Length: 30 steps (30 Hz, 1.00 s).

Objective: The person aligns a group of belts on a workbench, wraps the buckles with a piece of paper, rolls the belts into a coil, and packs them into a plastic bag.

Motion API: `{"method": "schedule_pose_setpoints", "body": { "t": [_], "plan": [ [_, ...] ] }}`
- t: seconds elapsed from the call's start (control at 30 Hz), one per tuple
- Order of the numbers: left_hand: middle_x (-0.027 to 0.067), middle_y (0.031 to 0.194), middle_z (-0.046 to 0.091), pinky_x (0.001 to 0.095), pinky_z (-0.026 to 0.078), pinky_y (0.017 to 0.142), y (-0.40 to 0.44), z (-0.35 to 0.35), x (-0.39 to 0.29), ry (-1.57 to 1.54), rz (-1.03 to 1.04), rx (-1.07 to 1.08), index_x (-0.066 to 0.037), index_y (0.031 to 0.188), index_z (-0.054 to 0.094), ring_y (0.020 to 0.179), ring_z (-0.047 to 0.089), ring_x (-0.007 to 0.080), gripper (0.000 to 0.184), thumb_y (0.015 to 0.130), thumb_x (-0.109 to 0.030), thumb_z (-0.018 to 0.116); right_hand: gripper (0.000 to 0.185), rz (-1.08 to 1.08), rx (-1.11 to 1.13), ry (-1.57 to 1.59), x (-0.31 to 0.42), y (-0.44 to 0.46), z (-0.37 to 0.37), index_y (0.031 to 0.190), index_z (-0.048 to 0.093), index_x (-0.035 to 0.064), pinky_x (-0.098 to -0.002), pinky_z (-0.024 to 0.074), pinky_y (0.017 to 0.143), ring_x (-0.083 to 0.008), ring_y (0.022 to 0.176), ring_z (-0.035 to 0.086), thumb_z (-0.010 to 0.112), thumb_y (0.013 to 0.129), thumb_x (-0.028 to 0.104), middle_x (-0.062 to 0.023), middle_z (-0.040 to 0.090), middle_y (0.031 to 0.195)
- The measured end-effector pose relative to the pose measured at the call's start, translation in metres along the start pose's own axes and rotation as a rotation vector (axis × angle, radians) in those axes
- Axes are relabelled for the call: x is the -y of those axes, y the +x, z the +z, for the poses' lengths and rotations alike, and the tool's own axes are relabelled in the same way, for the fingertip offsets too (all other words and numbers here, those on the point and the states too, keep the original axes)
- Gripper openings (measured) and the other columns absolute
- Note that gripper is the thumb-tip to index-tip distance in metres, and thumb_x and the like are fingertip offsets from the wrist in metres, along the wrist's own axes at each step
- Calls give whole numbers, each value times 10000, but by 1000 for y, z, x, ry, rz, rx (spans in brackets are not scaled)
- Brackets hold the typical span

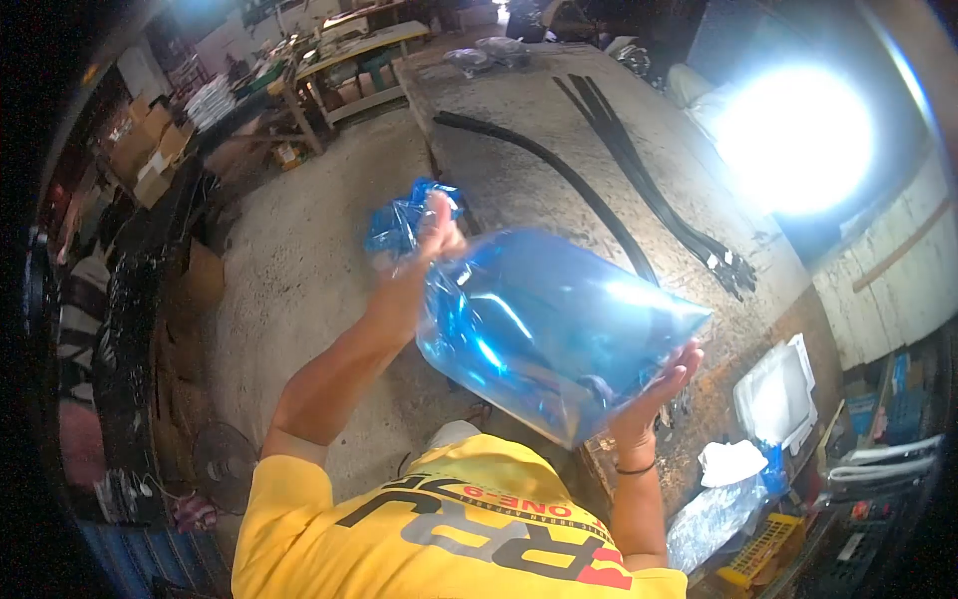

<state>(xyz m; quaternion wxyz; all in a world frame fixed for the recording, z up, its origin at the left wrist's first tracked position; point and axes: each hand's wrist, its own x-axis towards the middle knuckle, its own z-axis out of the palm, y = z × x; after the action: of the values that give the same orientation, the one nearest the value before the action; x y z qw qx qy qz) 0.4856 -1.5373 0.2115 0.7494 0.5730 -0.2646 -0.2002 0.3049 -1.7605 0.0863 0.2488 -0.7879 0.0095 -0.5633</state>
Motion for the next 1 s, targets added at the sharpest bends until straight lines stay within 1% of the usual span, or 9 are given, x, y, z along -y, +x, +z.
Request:
{"method": "schedule_pose_setpoints", "body": {
  "t": [0.07, 0.27, 0.3, 0.37, 0.47, 0.6, 0.8, 0.9, 1.0],
  "plan": [
    [-16, 900, 536, 272, 448, 630, 5, -1, 17, -119, -249, -190, -141, 872, 547, 755, 522, 66, 267, 912, -405, 556, 831, -246, 119, -107, -14, 11, -14, 1465, 93, 93, -507, 98, 1128, -358, 1405, 38, 627, 842, 225, -168, -3, 1521],
    [28, 928, 559, 313, 444, 684, -13, -15, 83, -297, -202, -106, -84, 1002, 565, 806, 522, 152, 258, 928, -330, 558, 640, -384, 389, -219, -9, 36, -36, 1424, 210, 34, -532, 190, 1100, -365, 1316, 330, 518, 895, 221, -191, 380, 1393],
    [55, 898, 565, 329, 445, 684, -16, -29, 117, 217, 150, -157, -63, 1013, 570, 779, 525, 184, 257, 931, -306, 553, 682, 164, 475, 30, -5, 30, -37, 1417, 226, 22, -495, 270, 1066, -333, 1259, 398, 545, 884, 304, -182, 420, 1356],
    [104, 766, 569, 345, 441, 641, -24, 5, 46, 371, -290, -275, -36, 954, 585, 685, 529, 226, 171, 934, -197, 530, 735, 711, 529, 288, 2, 14, -32, 1410, 241, 11, -459, 350, 1033, -301, 1203, 465, 573, 873, 387, -173, 459, 1318],
    [99, 701, 566, 341, 437, 582, -30, -10, 50, 637, 116, 33, -35, 867, 577, 614, 532, 223, 117, 901, -146, 561, 872, 752, 378, 1007, 1, -21, -10, 1398, 277, 11, -365, 452, 921, -236, 1093, 529, 605, 808, 563, -145, 517, 1234],
    [90, 659, 548, 313, 428, 534, -28, -23, 42, 576, 456, 237, -41, 768, 553, 558, 525, 187, 130, 855, -114, 615, 868, 1258, 498, 954, 8, -52, -15, 1394, 316, 62, -316, 469, 815, -154, 926, 596, 454, 804, 684, -63, 582, 1147],
    [19, 785, 628, 307, 473, 581, -30, -49, 99, 122, -281, -148, -92, 862, 596, 661, 588, 159, 284, 940, -352, 514, 693, 1216, 428, 961, 38, -45, -31, 1436, 230, 31, -318, 493, 805, -198, 983, 592, 462, 938, 454, -122, 532, 1235],
    [56, 956, 632, 327, 534, 709, -31, -57, 142, -676, -640, 60, -104, 1056, 585, 813, 626, 143, 216, 938, -274, 522, 726, 452, 677, 342, 26, -20, -51, 1414, 272, 41, -444, 378, 1013, -285, 1222, 470, 509, 731, -14, -219, 482, 1260],
    [37, 944, 627, 326, 528, 716, -50, -31, 164, -350, -539, -16, -104, 1027, 591, 824, 615, 126, 172, 941, -230, 514, 736, -150, 632, -292, 5, -24, -51, 1336, 365, 44, -562, 261, 1062, -341, 1289, 385, 594, 637, 12, -237, 433, 1308]
  ]
}}
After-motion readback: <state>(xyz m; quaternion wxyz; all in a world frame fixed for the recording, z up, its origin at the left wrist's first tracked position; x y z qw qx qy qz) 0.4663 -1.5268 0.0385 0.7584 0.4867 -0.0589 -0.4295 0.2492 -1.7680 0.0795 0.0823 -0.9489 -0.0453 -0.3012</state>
